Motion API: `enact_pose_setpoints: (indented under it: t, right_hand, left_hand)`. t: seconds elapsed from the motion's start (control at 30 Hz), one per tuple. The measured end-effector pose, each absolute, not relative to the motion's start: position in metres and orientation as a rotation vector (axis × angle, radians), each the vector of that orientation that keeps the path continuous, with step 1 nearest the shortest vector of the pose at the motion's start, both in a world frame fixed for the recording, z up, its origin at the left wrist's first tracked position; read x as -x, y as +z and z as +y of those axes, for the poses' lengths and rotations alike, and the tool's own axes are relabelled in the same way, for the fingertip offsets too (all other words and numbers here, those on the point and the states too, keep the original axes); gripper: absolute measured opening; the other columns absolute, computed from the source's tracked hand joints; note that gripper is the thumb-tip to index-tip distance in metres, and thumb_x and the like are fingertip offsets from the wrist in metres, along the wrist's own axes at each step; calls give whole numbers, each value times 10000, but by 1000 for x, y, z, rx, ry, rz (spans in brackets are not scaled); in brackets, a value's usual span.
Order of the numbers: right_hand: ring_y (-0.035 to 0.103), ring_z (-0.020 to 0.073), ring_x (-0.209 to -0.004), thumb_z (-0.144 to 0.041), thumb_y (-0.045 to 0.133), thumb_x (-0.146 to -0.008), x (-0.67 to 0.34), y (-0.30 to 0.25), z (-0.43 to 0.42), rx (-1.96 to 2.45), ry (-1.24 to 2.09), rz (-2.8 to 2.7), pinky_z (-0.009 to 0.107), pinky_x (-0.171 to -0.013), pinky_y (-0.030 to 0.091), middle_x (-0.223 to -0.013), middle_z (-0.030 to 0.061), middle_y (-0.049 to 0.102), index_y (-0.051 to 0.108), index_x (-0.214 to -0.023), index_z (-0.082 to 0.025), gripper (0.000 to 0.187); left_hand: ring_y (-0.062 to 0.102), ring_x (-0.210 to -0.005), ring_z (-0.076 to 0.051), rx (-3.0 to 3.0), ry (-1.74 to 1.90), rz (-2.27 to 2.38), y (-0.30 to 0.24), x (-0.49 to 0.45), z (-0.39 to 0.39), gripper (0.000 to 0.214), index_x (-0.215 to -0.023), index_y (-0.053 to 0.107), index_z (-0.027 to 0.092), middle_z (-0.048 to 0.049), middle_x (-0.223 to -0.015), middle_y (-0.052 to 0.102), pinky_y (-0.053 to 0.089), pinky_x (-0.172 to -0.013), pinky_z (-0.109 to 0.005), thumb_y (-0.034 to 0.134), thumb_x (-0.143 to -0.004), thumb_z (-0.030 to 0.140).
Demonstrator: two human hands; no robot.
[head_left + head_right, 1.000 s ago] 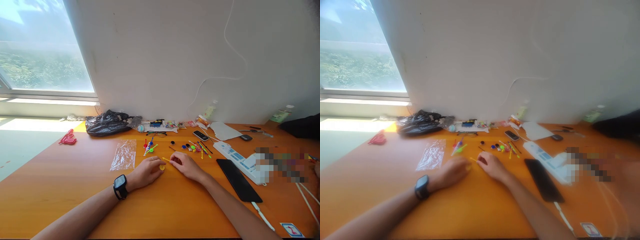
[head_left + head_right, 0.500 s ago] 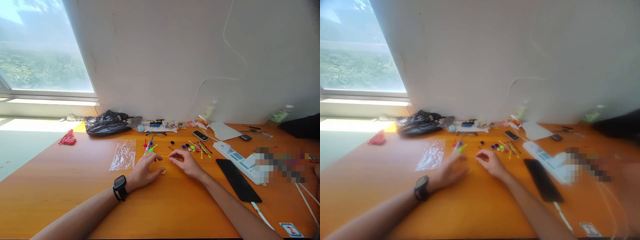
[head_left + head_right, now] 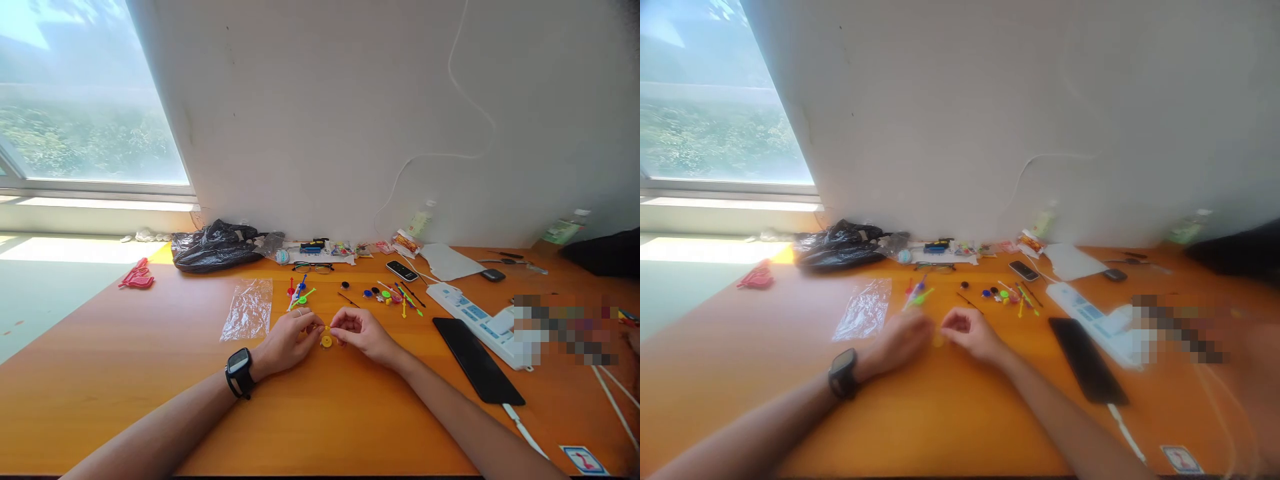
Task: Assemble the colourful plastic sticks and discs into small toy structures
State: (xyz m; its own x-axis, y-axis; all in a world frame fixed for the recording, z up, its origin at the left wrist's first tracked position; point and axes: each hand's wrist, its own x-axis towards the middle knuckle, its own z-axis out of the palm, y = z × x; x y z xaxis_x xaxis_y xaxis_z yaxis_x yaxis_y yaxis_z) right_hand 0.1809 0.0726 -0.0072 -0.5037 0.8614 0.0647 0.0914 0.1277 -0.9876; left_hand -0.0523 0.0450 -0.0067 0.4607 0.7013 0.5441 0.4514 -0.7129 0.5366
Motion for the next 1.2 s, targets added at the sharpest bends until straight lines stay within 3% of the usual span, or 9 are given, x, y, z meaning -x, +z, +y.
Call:
enact_pose_setpoints:
  t: [0.17, 0.3, 0.5, 0.93, 1.2]
  right_hand:
    - [624, 144, -655, -503, 878, -753, -186, -9, 76, 960, 1454, -1763, 278, -652, 503, -739, 18, 704, 718, -860, -162, 392]
    - [640, 150, -682, -437, 863, -767, -187, -12, 75, 958, 1446, -1817, 267, -654, 494, -752, 26, 718, 740, -842, -159, 313]
    - [658, 164, -715, -360, 849, -754, -188, -13, 75, 978, 1382, -1908, 260, -658, 498, -790, 52, 754, 749, -798, -153, 234]
    - [643, 160, -701, -333, 816, -778, -187, -17, 76, 973, 1300, -1945, 251, -635, 489, -769, 39, 733, 747, -797, -163, 185]
    - [601, 146, -664, -261, 763, -795, -188, -10, 72, 984, 1236, -2019, 251, -627, 455, -728, 20, 698, 732, -770, -163, 106]
  left_hand:
    - [648, -811, -182, -2405, 1093, 964, -3, 54, 43, 89, -1006, 686, 210, -36, -871, 670, 510, -720, -300, 600, -986, 223]
    - [656, -790, -171, -2423, 985, 978, -1, 55, 40, 189, -1108, 677, 218, -25, -895, 701, 500, -709, -285, 614, -933, 181]
    - [631, -740, -162, -2533, 900, 917, 4, 56, 37, 156, -995, 684, 204, -27, -847, 692, 474, -686, -277, 610, -870, 147]
    - [630, -713, -162, -2713, 884, 863, 4, 53, 40, 186, -888, 687, 209, -36, -794, 676, 486, -678, -300, 545, -1004, 239]
    - [607, -733, -170, -2810, 824, 870, 2, 52, 40, 158, -867, 654, 217, -34, -804, 659, 444, -668, -311, 580, -997, 264]
